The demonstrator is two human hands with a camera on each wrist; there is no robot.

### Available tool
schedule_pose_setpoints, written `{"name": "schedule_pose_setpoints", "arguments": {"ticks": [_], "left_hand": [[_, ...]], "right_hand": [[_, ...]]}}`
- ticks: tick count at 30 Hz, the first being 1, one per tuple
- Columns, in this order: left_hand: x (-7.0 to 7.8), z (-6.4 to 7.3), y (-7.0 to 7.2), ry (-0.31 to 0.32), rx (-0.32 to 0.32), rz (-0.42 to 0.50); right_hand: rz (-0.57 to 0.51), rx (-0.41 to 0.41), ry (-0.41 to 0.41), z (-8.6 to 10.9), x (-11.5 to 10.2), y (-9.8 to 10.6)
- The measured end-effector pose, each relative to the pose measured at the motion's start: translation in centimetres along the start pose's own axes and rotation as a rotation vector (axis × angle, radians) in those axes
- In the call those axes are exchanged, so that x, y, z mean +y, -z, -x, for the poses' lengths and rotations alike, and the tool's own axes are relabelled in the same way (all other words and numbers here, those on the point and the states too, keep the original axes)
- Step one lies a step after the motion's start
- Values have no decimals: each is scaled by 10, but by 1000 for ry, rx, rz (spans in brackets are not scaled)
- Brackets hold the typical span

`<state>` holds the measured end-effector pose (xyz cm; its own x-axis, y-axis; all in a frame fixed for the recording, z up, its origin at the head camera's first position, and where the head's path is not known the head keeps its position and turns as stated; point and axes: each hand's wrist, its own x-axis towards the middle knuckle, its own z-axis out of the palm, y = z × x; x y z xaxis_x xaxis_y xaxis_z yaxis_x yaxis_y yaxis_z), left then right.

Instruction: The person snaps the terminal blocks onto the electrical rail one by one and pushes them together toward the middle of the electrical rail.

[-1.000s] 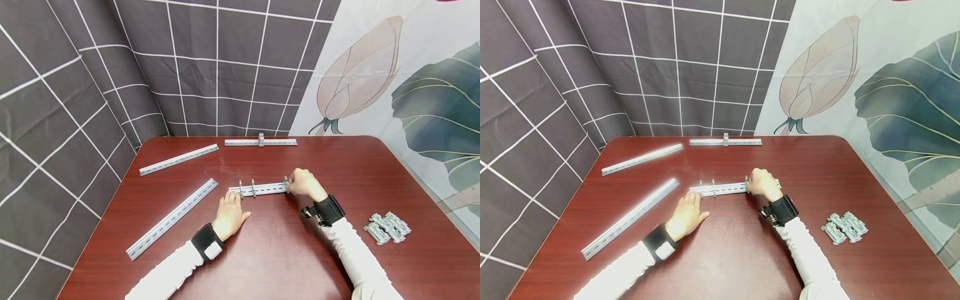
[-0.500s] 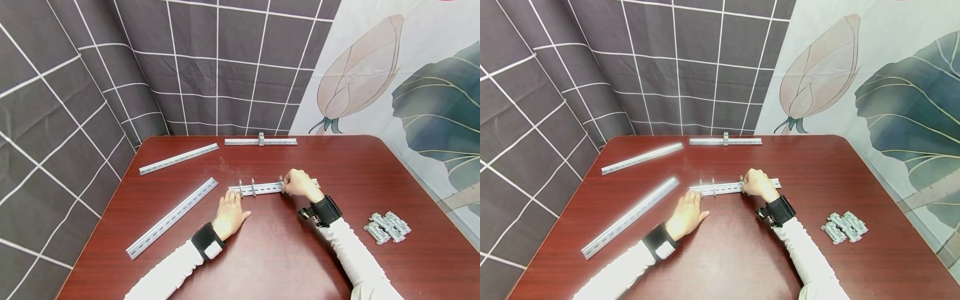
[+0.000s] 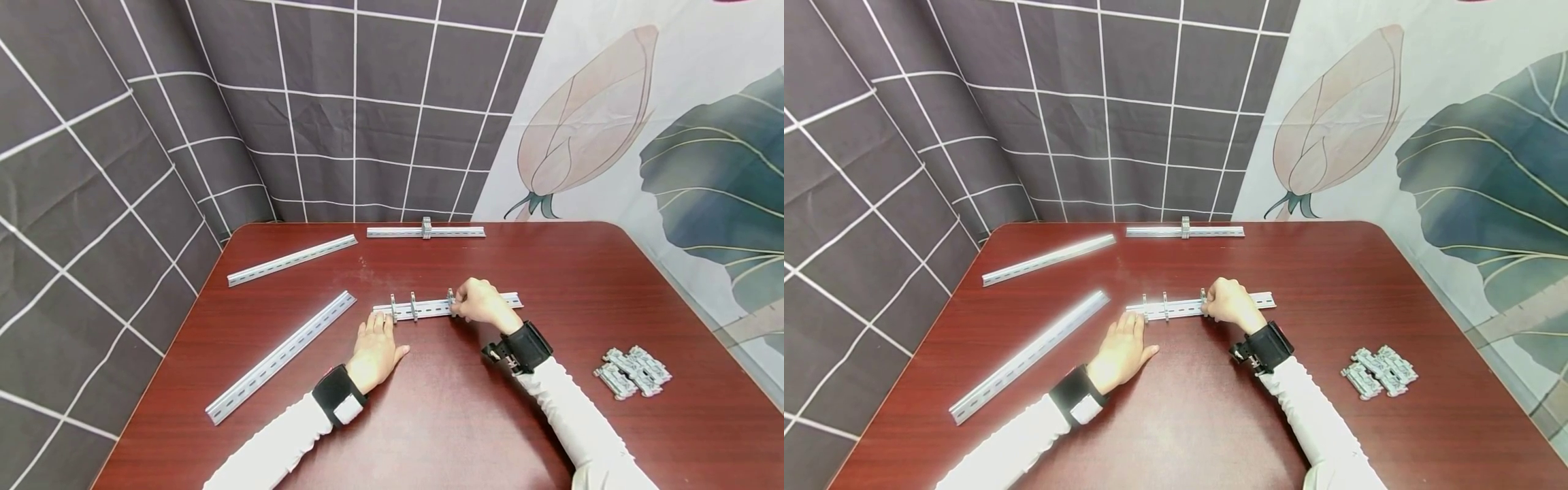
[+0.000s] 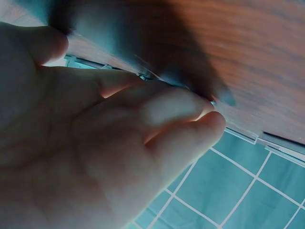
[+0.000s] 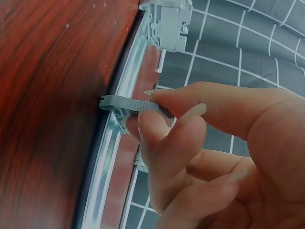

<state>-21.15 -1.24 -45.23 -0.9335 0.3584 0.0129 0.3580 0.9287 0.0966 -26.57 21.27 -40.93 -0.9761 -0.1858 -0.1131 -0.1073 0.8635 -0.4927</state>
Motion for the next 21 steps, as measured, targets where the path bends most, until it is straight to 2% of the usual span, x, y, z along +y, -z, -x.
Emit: {"name": "schedule_pose_setpoints", "arguments": {"ticks": [9,16,21], "left_hand": [[-1,1,-1,-10,17,-1],[0,0,-2,6,-1,27],[0,1,-1,7,15,20]], "right_hand": [[-8,16,-11,0,-6,-5],[2,29,8,0,-5,-8],[10,34,7,-1,-4,-11]]}}
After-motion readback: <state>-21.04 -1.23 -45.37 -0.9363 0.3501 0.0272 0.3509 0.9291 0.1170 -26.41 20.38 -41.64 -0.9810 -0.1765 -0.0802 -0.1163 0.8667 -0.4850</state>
